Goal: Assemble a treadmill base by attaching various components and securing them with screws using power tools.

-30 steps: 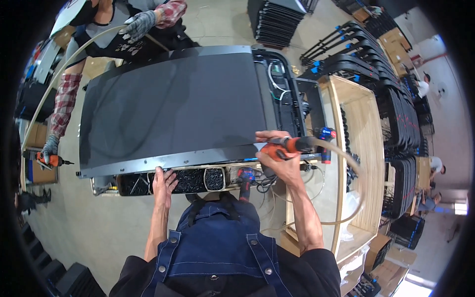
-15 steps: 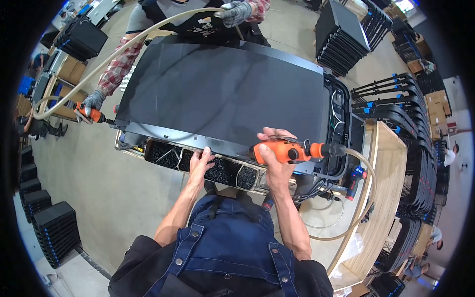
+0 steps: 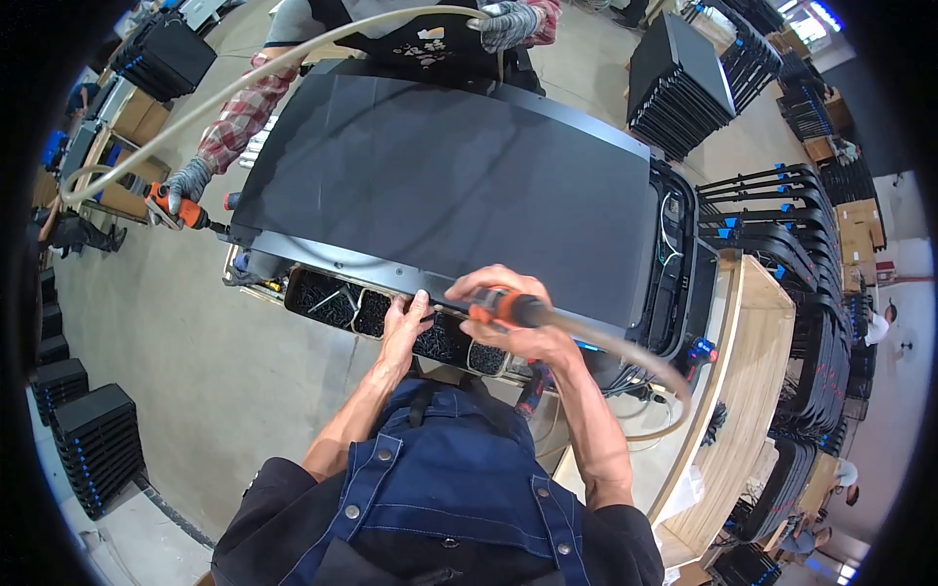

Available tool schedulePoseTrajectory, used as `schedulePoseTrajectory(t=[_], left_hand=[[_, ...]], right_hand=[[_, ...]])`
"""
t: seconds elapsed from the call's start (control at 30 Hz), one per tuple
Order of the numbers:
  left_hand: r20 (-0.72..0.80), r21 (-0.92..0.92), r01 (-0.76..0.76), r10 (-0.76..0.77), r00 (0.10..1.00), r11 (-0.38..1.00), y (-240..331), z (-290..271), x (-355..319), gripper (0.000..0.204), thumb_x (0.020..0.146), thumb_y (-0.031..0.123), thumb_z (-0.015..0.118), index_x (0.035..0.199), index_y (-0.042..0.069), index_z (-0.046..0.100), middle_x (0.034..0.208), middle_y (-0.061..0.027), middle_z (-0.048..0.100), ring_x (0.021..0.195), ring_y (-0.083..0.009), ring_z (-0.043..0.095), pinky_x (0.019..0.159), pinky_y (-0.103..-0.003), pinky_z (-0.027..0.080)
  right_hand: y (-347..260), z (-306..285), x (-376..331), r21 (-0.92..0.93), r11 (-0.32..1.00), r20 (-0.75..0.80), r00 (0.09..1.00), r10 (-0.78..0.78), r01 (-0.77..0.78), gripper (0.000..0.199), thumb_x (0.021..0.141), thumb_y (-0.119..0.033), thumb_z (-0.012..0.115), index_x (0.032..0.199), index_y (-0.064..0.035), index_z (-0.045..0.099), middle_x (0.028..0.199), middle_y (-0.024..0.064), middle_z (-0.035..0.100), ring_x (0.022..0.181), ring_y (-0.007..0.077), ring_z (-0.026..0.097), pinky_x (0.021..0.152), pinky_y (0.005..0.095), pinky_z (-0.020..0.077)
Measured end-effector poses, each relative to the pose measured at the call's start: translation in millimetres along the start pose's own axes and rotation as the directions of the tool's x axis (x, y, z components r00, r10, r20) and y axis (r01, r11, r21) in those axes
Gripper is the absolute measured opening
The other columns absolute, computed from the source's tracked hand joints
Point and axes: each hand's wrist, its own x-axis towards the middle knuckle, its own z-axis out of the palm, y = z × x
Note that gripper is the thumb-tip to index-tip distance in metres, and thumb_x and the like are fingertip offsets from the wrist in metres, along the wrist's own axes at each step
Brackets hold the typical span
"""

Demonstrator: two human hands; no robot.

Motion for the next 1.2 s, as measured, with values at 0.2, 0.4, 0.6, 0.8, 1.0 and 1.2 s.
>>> schedulePoseTrajectory(t=[0.2,0.4,0.6,0.8,1.0,1.2], left_hand=[[0.031,-0.037,0.053,-0.052,0.998,0.998,-1.9,-26.7,-12.3,0.074,0.097,0.05,0.068,0.146,-0.001,0.046,0.135,-0.0164,0.06,0.123,-0.028,0.059,0.102,-0.043,0.049],[0.062,-0.026,0.119,-0.117,0.991,0.993,-31.5,-56.9,-13.3,0.062,0.098,0.04,0.07,0.142,0.0,0.054,0.122,-0.0115,0.066,0.112,-0.021,0.064,0.094,-0.038,0.053],[0.102,-0.065,0.091,-0.084,0.991,0.994,-18.7,-69.2,-17.0,0.06,0.098,0.04,0.069,0.142,0.0,0.054,0.119,-0.0105,0.068,0.108,-0.0193,0.066,0.092,-0.035,0.054],[-0.006,-0.123,0.018,-0.018,1.0,0.992,13.7,-43.1,2.9,0.067,0.096,0.048,0.07,0.135,-0.003,0.051,0.113,-0.0094,0.068,0.1,-0.0165,0.065,0.085,-0.034,0.054],[-0.068,-0.173,-0.049,0.038,0.997,0.984,36.0,-43.7,12.0,0.053,0.098,0.044,0.07,0.117,-0.002,0.054,0.092,-0.0045,0.063,0.081,-0.0127,0.059,0.077,-0.03,0.051],[0.006,-0.187,-0.066,0.069,0.998,0.98,31.2,-54.3,21.5,0.047,0.098,0.043,0.068,0.115,0.001,0.055,0.091,-0.0027,0.062,0.081,-0.0122,0.057,0.074,-0.03,0.049]], right_hand=[[20.4,2.0,-5.1,0.044,0.999,-0.067,0.997,0.023,-0.021,0.038,0.074,0.006,0.079,0.107,-0.006,0.064,0.111,0.0109,0.072,0.109,0.0243,0.068,0.096,0.0407,0.0546],[11.8,12.6,3.9,0.044,0.998,-0.165,0.985,0.055,-0.048,0.047,0.075,-0.001,0.085,0.116,-0.003,0.061,0.123,0.0191,0.069,0.116,0.0298,0.067,0.101,0.0458,0.0538],[-11.6,39.1,29.2,0.222,0.974,-0.363,0.931,0.046,0.039,0.057,0.079,-0.008,0.082,0.128,-0.0044,0.053,0.125,0.0184,0.065,0.113,0.0319,0.068,0.104,0.0488,0.0529],[8.8,113.3,99.3,0.436,0.885,-0.432,0.9,0.047,0.163,0.053,0.085,-0.003,0.075,0.133,-0.0044,0.052,0.126,0.0166,0.065,0.113,0.0296,0.067,0.106,0.0482,0.0513],[23.4,152.1,143.1,0.393,0.912,-0.394,0.918,0.052,0.117,0.051,0.086,-0.002,0.075,0.132,-0.003,0.054,0.124,0.0147,0.066,0.109,0.0267,0.068,0.104,0.0451,0.0522],[18.4,167.1,159.8,0.356,0.932,-0.39,0.917,0.079,0.072,0.046,0.085,-0.003,0.076,0.127,-0.0019,0.057,0.121,0.0146,0.067,0.107,0.0253,0.069,0.1,0.0438,0.0542]])
